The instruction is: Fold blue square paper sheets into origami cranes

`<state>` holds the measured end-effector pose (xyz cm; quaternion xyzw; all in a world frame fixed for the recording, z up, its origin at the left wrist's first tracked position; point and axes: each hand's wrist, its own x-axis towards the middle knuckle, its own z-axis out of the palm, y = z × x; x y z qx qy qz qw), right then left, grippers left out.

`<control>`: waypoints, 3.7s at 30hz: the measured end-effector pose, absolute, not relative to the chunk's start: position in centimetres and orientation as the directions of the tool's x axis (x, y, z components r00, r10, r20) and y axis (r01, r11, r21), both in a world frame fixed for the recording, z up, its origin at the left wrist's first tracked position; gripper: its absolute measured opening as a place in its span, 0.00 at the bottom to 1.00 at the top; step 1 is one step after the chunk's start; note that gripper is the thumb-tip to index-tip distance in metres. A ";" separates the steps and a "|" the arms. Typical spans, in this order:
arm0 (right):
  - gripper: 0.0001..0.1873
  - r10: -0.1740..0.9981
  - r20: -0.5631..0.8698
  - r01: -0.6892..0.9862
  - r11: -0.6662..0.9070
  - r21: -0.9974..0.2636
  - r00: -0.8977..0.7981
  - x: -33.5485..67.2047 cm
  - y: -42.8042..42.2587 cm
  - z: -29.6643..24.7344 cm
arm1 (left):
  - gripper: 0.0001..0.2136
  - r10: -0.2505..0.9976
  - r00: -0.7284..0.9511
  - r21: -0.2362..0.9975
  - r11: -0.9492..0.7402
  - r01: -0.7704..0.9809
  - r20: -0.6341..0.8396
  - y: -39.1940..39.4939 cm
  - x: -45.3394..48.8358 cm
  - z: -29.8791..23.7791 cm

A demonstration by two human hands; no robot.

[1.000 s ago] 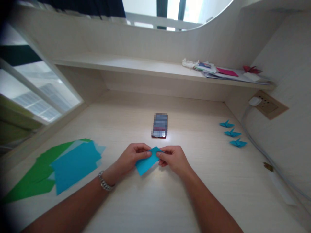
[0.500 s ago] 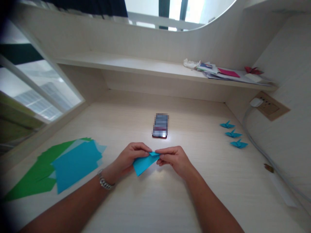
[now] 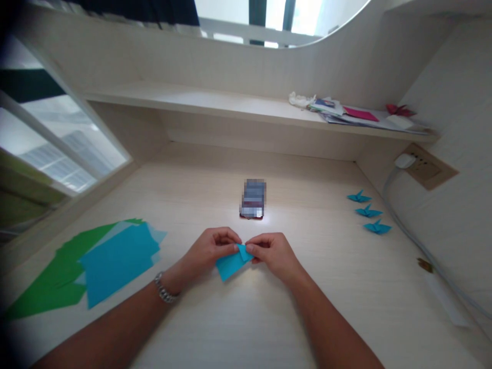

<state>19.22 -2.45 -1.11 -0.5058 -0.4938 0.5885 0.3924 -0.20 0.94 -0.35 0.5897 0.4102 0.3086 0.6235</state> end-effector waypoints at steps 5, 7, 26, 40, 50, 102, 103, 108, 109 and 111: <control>0.14 0.960 -0.203 0.065 -0.193 -0.979 -0.194 19.3 -2.4 -1.1 | 0.06 0.877 0.465 0.986 0.049 0.157 -0.117 0.9 -0.2 -0.2; 0.15 0.961 -0.204 0.062 -0.196 -0.979 -0.188 19.1 -2.4 -1.0 | 0.06 0.884 0.458 0.985 0.009 0.173 -0.089 0.8 -0.2 -0.1; 0.14 0.962 -0.206 0.074 -0.195 -0.978 -0.179 18.8 -2.5 -1.1 | 0.07 0.879 0.463 0.985 0.039 0.169 -0.114 0.7 -0.2 -0.1; 0.10 0.987 -0.133 0.160 -0.117 -0.980 -0.092 18.9 -2.6 -0.9 | 0.09 0.882 0.463 0.984 0.004 0.178 -0.087 0.6 0.0 0.0; 0.14 0.999 -0.051 0.107 -0.052 -0.993 0.013 18.7 -2.7 -1.1 | 0.10 0.885 0.457 0.980 -0.009 0.198 -0.084 0.5 0.2 0.2; 0.13 0.995 -0.097 0.116 -0.092 -0.989 -0.035 18.4 -2.7 -1.1 | 0.10 0.864 0.496 0.946 -0.086 0.314 -0.086 0.8 -0.5 -0.5; 0.12 0.995 -0.089 0.141 -0.082 -0.987 -0.044 18.4 -2.8 -1.1 | 0.09 0.862 0.501 0.946 -0.093 0.311 -0.080 0.8 -0.4 -0.6; 0.08 0.997 -0.059 0.192 -0.049 -0.980 -0.047 18.1 -2.8 -1.1 | 0.09 0.862 0.499 0.955 -0.069 0.289 -0.089 0.7 -0.3 -0.6; 0.07 0.998 -0.058 0.187 -0.050 -0.981 -0.036 18.2 -2.8 -1.1 | 0.10 0.864 0.495 0.959 -0.055 0.280 -0.095 0.7 -0.3 -0.6; 0.08 0.998 -0.058 0.175 -0.053 -0.983 -0.020 18.2 -2.8 -1.1 | 0.10 0.864 0.493 0.966 -0.034 0.257 -0.101 0.8 -0.3 -0.5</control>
